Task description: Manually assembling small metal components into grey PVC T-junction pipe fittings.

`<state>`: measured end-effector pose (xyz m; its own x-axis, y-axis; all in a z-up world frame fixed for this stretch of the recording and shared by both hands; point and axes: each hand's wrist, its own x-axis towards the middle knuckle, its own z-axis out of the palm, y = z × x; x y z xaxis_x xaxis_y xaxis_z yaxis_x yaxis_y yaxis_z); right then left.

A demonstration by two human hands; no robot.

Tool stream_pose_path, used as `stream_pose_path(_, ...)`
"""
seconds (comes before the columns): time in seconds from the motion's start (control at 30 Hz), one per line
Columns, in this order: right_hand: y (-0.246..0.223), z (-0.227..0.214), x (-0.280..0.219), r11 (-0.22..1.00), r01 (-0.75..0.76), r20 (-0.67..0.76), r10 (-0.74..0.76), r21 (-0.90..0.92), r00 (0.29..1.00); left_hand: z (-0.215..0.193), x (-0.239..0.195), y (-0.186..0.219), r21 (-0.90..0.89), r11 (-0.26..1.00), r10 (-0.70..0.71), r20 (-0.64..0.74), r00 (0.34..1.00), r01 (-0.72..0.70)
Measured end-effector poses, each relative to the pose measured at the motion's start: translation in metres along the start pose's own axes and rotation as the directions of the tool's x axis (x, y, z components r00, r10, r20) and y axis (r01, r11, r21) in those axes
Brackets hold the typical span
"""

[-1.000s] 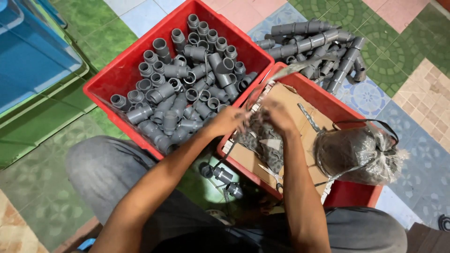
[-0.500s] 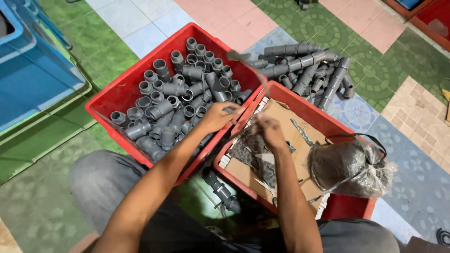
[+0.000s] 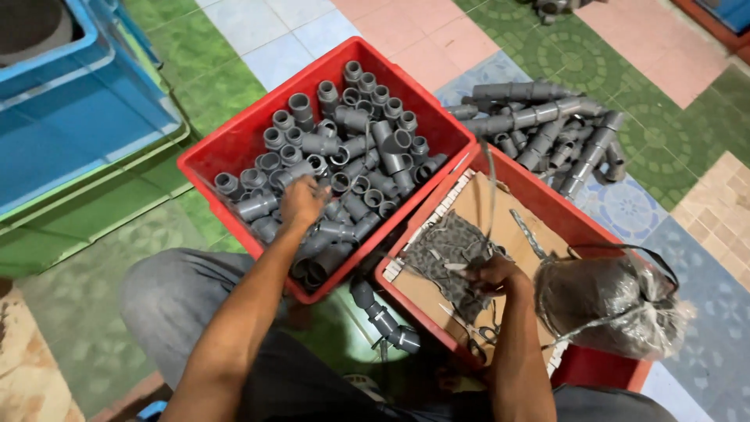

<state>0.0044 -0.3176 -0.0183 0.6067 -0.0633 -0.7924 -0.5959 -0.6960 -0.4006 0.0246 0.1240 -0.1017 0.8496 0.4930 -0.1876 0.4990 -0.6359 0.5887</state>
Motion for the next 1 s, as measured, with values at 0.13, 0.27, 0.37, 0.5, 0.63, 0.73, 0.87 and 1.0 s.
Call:
stream_pose_path(0.13, -0.02, 0.007, 0.053, 0.902, -0.028, -0.205, -0.068, -0.431, 0.976, -0.053, -0.046, 0.01, 0.069, 0.997, 0.021, -0.023, 1.0, -0.019)
stream_pose_path(0.27, -0.088, 0.046, 0.011, 0.838, 0.363, -0.387, -0.519, -0.408, 0.763, -0.053, -0.054, 0.004, 0.298, 0.954, -0.007, 0.12, 0.993, -0.03)
stream_pose_path(0.37, -0.126, 0.093, -0.015, 0.668, 0.697, -0.197, -0.744, -0.262, 0.639, -0.039, -0.048, -0.008, 0.346, 0.936, 0.008, 0.175, 0.984, -0.069)
stream_pose_path(0.5, -0.152, 0.158, 0.014, 0.631, 0.75, -0.069, -0.772, -0.199, 0.632, -0.012, -0.034, -0.018, 0.312, 0.923, 0.159, 0.223, 0.962, -0.225)
stream_pose_path(0.63, -0.176, 0.173, 0.004, 0.719, 0.68, 0.042, -0.682, -0.143, 0.73, -0.023, -0.045, 0.013, 0.134, 0.915, 0.349, 0.205, 0.914, -0.38)
stream_pose_path(0.73, -0.18, 0.164, -0.008, 0.787, 0.608, 0.069, -0.604, -0.104, 0.794, -0.019, -0.049, 0.022, -0.041, 0.845, 0.533, 0.128, 0.836, -0.532)
stream_pose_path(0.87, -0.166, 0.139, -0.007, 0.814, 0.581, -0.026, -0.581, -0.018, 0.813, -0.022, -0.059, 0.052, -0.07, 0.781, 0.623, 0.169, 0.764, -0.621)
stream_pose_path(1.0, -0.145, 0.121, 0.003, 0.824, 0.567, -0.142, -0.561, 0.007, 0.816, -0.019, -0.074, 0.08, -0.043, 0.721, 0.677, 0.258, 0.689, -0.692)
